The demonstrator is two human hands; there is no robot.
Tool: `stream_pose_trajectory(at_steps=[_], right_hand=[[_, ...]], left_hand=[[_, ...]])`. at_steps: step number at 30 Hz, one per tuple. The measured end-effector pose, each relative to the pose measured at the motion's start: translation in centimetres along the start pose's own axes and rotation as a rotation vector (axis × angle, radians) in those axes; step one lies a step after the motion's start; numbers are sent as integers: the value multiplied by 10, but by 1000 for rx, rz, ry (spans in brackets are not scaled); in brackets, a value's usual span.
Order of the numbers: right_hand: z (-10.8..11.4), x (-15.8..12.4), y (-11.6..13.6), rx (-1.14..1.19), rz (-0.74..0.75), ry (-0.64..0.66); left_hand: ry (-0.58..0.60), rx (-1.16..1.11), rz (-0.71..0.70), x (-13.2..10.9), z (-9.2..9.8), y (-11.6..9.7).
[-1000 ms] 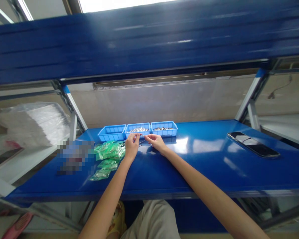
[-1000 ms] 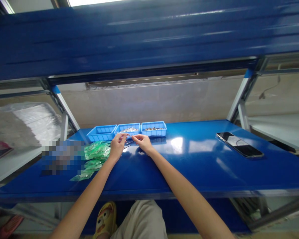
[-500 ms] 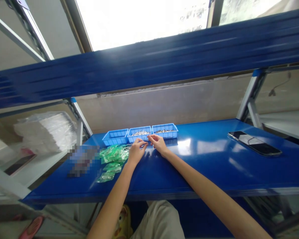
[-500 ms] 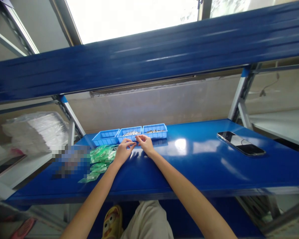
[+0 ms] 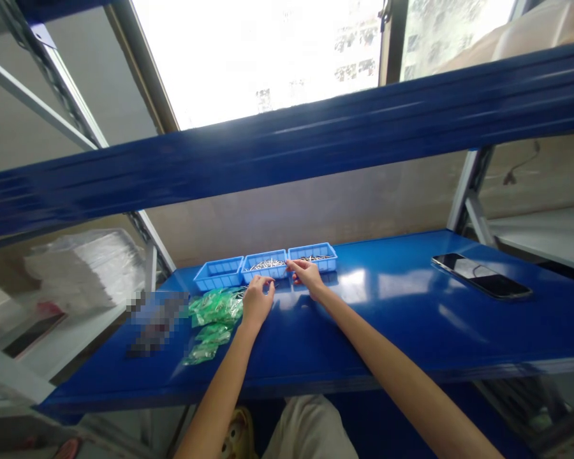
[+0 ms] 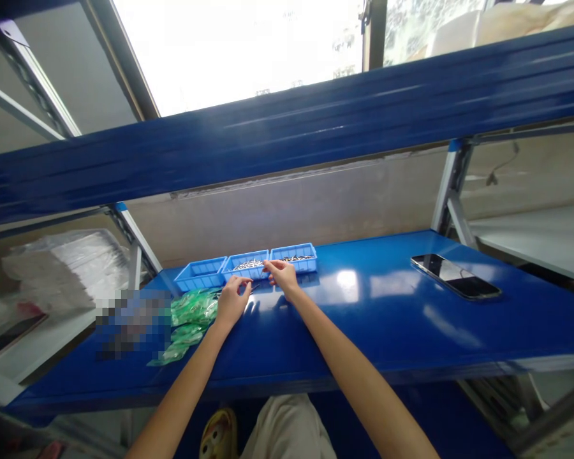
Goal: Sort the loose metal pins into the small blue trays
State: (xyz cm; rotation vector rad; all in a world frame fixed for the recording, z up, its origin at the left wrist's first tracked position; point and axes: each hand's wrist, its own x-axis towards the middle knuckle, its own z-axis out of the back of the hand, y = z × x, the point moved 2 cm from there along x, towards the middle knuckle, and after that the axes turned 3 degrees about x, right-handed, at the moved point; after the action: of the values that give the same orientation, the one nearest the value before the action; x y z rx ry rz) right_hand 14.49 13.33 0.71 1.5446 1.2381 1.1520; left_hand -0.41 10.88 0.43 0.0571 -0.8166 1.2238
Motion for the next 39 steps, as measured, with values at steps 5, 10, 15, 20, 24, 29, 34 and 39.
stream_pose_trajectory(at_steps=[5, 10, 15, 20, 24, 29, 34, 39], right_hand=[[-10, 8, -3, 6, 53, 113], [-13, 12, -3, -45, 85, 206], [-7, 9, -9, -209, 91, 208], [-2, -6, -18, -736, 242, 212], [-4, -20, -16, -1059, 336, 235], [-8, -26, -11, -1221, 348, 323], [-8, -26, -10, -1207, 339, 341], [-9, -27, -10, -1150, 294, 239]], left_hand=[[25, 10, 34, 0, 1, 1], [38, 52, 82, -2, 2, 0], [-8, 97, 127, -2, 7, -3], [-68, 80, 176, -1, 9, 0], [12, 22, 144, -1, 4, 4], [174, -13, 14, -4, -5, 2], [77, 22, 10, -4, -3, 1], [78, 46, 16, -3, -4, 5]])
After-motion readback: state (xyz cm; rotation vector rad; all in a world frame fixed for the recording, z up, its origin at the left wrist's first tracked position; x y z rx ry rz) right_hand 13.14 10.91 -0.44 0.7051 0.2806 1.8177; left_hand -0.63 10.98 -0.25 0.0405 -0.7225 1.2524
